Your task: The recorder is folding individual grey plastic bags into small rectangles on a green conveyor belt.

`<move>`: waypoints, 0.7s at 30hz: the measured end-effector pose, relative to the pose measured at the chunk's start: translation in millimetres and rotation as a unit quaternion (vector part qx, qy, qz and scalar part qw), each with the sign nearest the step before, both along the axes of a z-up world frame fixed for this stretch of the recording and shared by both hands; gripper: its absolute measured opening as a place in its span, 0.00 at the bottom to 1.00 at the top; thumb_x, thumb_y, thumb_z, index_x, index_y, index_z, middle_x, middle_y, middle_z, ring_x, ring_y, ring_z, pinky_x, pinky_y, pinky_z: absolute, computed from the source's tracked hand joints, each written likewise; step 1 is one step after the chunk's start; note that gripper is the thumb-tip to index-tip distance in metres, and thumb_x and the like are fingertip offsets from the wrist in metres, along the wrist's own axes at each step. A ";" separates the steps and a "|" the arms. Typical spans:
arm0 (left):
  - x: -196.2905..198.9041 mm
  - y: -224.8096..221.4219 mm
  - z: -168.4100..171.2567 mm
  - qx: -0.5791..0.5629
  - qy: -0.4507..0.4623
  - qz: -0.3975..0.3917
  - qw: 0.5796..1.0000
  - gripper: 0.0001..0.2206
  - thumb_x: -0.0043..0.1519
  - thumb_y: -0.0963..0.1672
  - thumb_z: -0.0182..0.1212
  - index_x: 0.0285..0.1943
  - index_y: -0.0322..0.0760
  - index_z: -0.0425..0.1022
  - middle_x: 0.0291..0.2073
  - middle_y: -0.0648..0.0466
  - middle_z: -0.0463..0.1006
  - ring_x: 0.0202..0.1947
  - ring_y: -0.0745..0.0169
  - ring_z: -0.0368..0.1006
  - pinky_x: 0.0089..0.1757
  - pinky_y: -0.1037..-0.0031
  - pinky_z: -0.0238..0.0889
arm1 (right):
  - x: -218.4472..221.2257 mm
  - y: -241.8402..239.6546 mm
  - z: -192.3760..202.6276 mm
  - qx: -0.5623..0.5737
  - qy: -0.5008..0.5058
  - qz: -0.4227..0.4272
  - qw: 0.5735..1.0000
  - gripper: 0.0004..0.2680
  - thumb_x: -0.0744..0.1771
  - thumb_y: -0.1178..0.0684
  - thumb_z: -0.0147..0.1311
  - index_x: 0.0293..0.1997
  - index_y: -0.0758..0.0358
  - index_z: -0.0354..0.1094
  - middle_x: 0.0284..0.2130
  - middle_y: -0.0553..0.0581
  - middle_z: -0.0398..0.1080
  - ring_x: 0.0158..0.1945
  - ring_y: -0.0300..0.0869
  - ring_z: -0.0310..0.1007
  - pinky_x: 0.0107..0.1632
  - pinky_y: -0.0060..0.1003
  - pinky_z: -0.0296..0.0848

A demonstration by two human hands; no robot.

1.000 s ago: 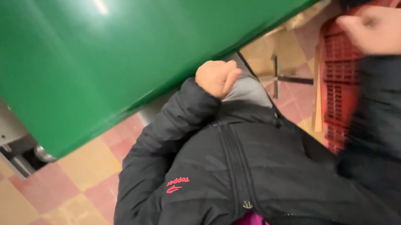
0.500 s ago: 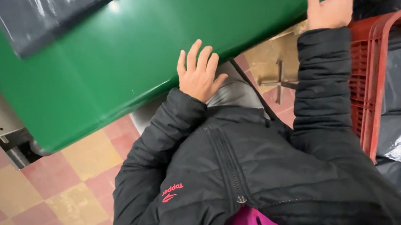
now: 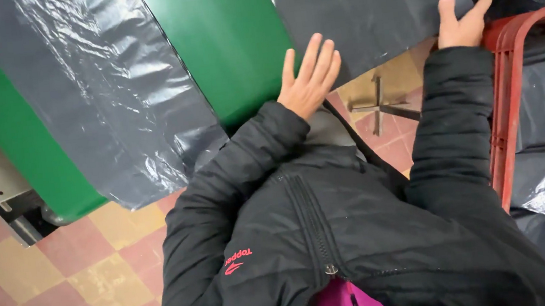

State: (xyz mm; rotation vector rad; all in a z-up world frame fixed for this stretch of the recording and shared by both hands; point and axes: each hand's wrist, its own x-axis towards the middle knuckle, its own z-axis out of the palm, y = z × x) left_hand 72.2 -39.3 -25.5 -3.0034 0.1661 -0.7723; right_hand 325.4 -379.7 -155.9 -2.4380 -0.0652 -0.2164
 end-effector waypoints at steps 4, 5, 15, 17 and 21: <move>10.1 -0.1 -10.7 -0.045 -0.020 -0.088 0.995 0.10 0.67 0.44 0.55 0.55 0.40 0.72 0.58 0.51 0.73 0.66 0.52 0.66 0.59 0.55 0.63 | -31.8 30.3 75.9 0.292 0.056 0.099 0.950 0.26 0.68 0.62 0.54 0.74 0.63 0.44 0.55 0.72 0.69 0.51 0.57 0.67 0.56 0.48 0.66; 14.6 -0.4 -14.6 -0.089 -0.012 -0.131 0.987 0.06 0.66 0.43 0.56 0.49 0.41 0.72 0.51 0.52 0.75 0.61 0.52 0.71 0.55 0.60 0.68 | -48.0 61.3 137.2 0.354 0.163 0.012 0.921 0.25 0.66 0.62 0.49 0.72 0.60 0.42 0.43 0.66 0.74 0.32 0.50 0.66 0.38 0.43 0.65; -38.0 119.5 144.8 -0.514 0.207 -0.181 0.812 0.10 0.62 0.41 0.68 0.50 0.35 0.77 0.37 0.48 0.80 0.35 0.50 0.79 0.37 0.69 0.71 | -44.5 99.9 251.2 0.466 0.284 0.354 0.759 0.16 0.64 0.56 0.31 0.47 0.68 0.69 0.33 0.58 0.75 0.32 0.42 0.77 0.38 0.34 0.77; -16.3 155.8 146.4 -0.545 0.147 -0.144 0.813 0.07 0.64 0.39 0.66 0.48 0.30 0.77 0.37 0.49 0.80 0.37 0.60 0.79 0.41 0.72 0.70 | -5.6 118.5 249.3 0.269 0.284 0.370 0.843 0.08 0.67 0.60 0.48 0.49 0.68 0.68 0.37 0.57 0.75 0.35 0.41 0.77 0.36 0.30 0.72; 74.0 226.5 46.2 -0.646 0.134 0.013 0.751 0.07 0.67 0.42 0.63 0.47 0.30 0.80 0.30 0.58 0.78 0.30 0.71 0.69 0.34 0.74 0.62 | 108.7 129.8 146.7 0.090 0.316 0.413 0.850 0.11 0.75 0.54 0.44 0.38 0.61 0.72 0.29 0.50 0.71 0.34 0.41 0.67 0.37 0.36 0.64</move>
